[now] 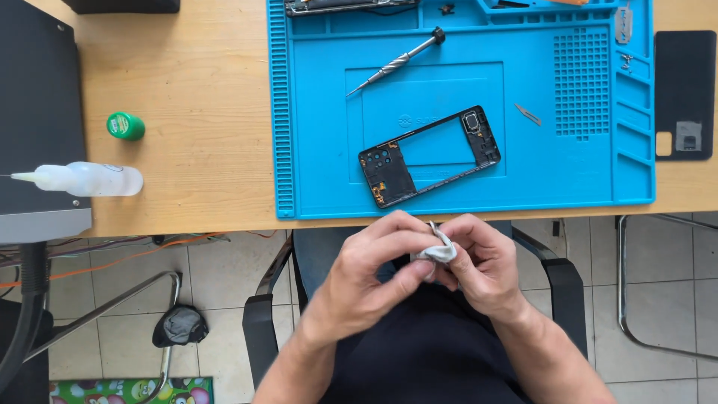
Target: The person is cleaning a mobile phone frame by scraping off adhesive with tweezers and brushing away debris.
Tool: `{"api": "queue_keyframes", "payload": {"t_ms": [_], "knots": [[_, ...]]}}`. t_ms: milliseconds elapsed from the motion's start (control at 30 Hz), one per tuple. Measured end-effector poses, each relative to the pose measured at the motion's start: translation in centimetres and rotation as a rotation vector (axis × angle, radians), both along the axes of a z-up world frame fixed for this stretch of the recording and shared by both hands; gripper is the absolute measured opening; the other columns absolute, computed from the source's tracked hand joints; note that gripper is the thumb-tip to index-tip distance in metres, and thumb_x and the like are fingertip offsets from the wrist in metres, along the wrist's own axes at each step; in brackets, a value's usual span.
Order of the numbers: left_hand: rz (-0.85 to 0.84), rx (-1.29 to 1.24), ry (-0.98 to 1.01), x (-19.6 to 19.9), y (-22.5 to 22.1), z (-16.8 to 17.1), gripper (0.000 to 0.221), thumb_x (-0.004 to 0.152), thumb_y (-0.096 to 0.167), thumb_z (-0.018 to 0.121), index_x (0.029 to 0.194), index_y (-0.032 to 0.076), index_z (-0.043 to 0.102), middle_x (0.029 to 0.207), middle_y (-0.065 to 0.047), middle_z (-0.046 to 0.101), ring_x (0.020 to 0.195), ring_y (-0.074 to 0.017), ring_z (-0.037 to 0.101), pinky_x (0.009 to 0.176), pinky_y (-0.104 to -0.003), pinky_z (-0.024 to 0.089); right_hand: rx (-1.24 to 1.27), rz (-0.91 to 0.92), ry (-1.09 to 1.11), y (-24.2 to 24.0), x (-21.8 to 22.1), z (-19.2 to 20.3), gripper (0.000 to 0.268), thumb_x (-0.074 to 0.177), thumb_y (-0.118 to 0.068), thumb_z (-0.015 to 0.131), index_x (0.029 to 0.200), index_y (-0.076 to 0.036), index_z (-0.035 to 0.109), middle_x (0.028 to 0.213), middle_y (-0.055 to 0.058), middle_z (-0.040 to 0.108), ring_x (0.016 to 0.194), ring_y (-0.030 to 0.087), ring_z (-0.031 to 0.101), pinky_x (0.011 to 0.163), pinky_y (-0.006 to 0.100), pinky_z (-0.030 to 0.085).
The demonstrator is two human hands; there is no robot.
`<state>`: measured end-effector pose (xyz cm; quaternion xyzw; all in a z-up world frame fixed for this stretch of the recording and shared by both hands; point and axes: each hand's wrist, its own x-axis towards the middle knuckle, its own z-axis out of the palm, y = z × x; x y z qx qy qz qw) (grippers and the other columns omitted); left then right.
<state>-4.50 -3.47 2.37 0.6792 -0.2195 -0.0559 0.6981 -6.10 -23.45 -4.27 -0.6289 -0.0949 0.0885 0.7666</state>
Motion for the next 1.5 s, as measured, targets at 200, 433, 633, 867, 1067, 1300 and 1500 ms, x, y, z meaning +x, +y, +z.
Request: {"api": "queue_keyframes", "payload": {"t_ms": [200,433,633,867,1067,1300,1500], "knots": [[0.108,0.053,-0.157,-1.1,-1.3,0.0,0.008,0.101,0.005,0.064,0.108,0.001,0.066,0.104,-0.015,0.068,0.095,-0.0271,0.072,0.085,-0.034,0.063,0.074,0.093,0.095,-0.9,-0.5,-0.5,0.030,0.103,-0.029,0.061,0.103,0.001,0.057,0.067,0.010,0.060,0.049,0.012,0.058,0.040,0.020,0.044],[0.269,0.016,-0.126,-2.7,-2.2,1.0,0.007,0.103,0.006,0.061,0.106,0.002,0.066,0.103,-0.013,0.067,0.089,-0.0246,0.069,0.079,-0.032,0.060,0.122,0.110,0.069,-1.3,-1.2,-1.0,0.029,0.104,-0.029,0.061,0.108,0.000,0.057,0.068,0.004,0.051,0.051,0.011,0.052,0.043,0.022,0.038],[0.804,0.032,-0.029,-1.8,0.3,1.1,0.022,0.101,0.025,0.064,0.100,0.003,0.066,0.098,-0.011,0.063,0.090,-0.0207,0.062,0.083,-0.031,0.050,0.288,0.195,0.290,-1.6,-3.3,-2.0,0.016,0.107,-0.016,0.055,0.107,0.000,0.059,0.055,0.009,0.050,0.043,0.012,0.043,0.036,0.021,0.024],[0.031,-0.028,0.145,-2.2,-0.8,-1.8,0.025,0.104,0.017,0.054,0.115,-0.001,0.068,0.112,-0.015,0.065,0.103,-0.0258,0.066,0.093,-0.035,0.053,0.471,0.243,0.331,-2.3,-3.9,-2.1,0.021,0.106,-0.017,0.058,0.103,0.004,0.056,0.071,0.015,0.053,0.041,0.015,0.048,0.034,0.023,0.026],[0.156,-0.044,0.127,-2.7,-0.6,-1.4,0.011,0.094,0.013,0.072,0.088,0.006,0.067,0.086,-0.007,0.064,0.077,-0.0184,0.060,0.068,-0.030,0.047,0.523,0.349,0.446,-1.2,-4.6,-3.3,0.026,0.104,-0.020,0.063,0.110,0.004,0.056,0.062,0.005,0.041,0.043,0.013,0.041,0.039,0.024,0.029],[0.988,0.434,-0.157,0.9,9.0,-0.6,0.020,0.120,-0.003,0.059,0.100,-0.005,0.063,0.093,-0.011,0.062,0.093,-0.0202,0.057,0.090,-0.032,0.046,0.303,0.058,0.301,-3.6,-6.8,-5.8,0.015,0.106,-0.011,0.050,0.114,0.000,0.058,0.100,0.012,0.064,0.055,0.016,0.048,0.047,0.026,0.034],[0.858,1.009,-0.268,4.5,13.0,-5.0,0.054,0.120,0.030,0.045,0.161,-0.002,0.032,0.163,-0.028,0.037,0.154,-0.0463,0.035,0.129,-0.058,0.028,0.462,-0.165,0.196,-6.6,-2.6,-2.1,0.038,0.108,-0.016,0.045,0.138,0.003,0.057,0.088,0.010,0.053,0.080,0.022,0.047,0.068,0.036,0.037]]}}
